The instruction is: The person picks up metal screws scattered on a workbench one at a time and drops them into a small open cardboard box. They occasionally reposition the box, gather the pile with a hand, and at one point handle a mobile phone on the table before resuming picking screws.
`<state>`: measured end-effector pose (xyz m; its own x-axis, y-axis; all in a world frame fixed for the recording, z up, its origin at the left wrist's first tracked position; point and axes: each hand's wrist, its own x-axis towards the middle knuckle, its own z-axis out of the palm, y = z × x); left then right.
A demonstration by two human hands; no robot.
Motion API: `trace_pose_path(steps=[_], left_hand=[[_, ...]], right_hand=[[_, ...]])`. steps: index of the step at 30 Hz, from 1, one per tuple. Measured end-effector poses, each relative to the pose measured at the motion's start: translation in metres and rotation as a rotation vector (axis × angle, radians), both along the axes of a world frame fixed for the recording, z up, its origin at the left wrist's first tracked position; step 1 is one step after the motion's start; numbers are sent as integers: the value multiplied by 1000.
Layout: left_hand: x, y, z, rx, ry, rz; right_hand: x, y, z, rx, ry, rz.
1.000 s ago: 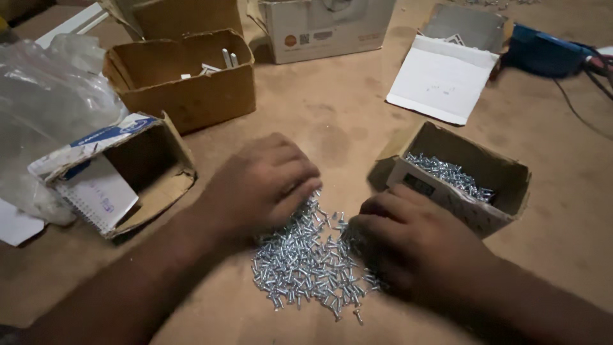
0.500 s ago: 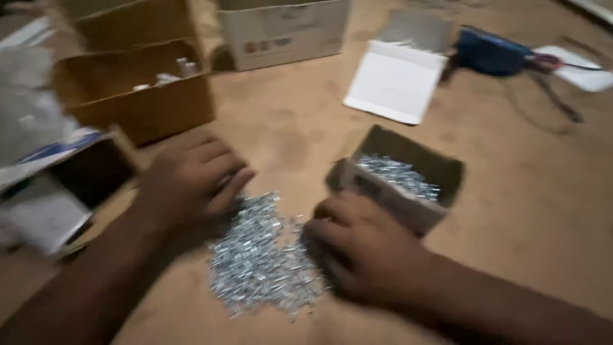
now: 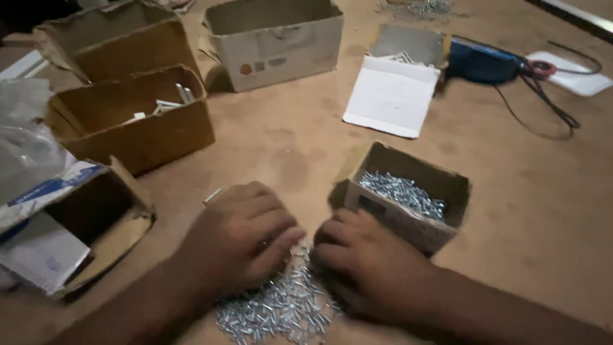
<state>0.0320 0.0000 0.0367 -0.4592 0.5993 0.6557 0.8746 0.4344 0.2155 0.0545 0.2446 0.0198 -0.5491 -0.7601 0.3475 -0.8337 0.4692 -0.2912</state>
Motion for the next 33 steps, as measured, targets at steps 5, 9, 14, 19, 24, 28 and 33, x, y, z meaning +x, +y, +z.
trace_pose_path(steps=[5, 9, 14, 19, 24, 28, 33], left_hand=[[1, 11, -2, 82, -145, 6], [8, -3, -8, 79, -113, -158], [4, -8, -18, -144, -202, -373], [0, -11, -24, -273, -214, -323], [1, -12, -29, -192, -203, -283], [3, -6, -28, -121, -201, -156], [-1, -8, -19, 171, -564, -59]], right_hand=[[2, 9, -8, -100, -128, -54], [5, 18, -21, -359, -596, -290], [2, 23, -36, -539, -627, -547], [-6, 28, -41, -466, -857, -625], [-7, 31, -33, -446, -824, -412], [0, 19, -18, -177, -616, -505], [3, -3, -5, 110, -431, -397]])
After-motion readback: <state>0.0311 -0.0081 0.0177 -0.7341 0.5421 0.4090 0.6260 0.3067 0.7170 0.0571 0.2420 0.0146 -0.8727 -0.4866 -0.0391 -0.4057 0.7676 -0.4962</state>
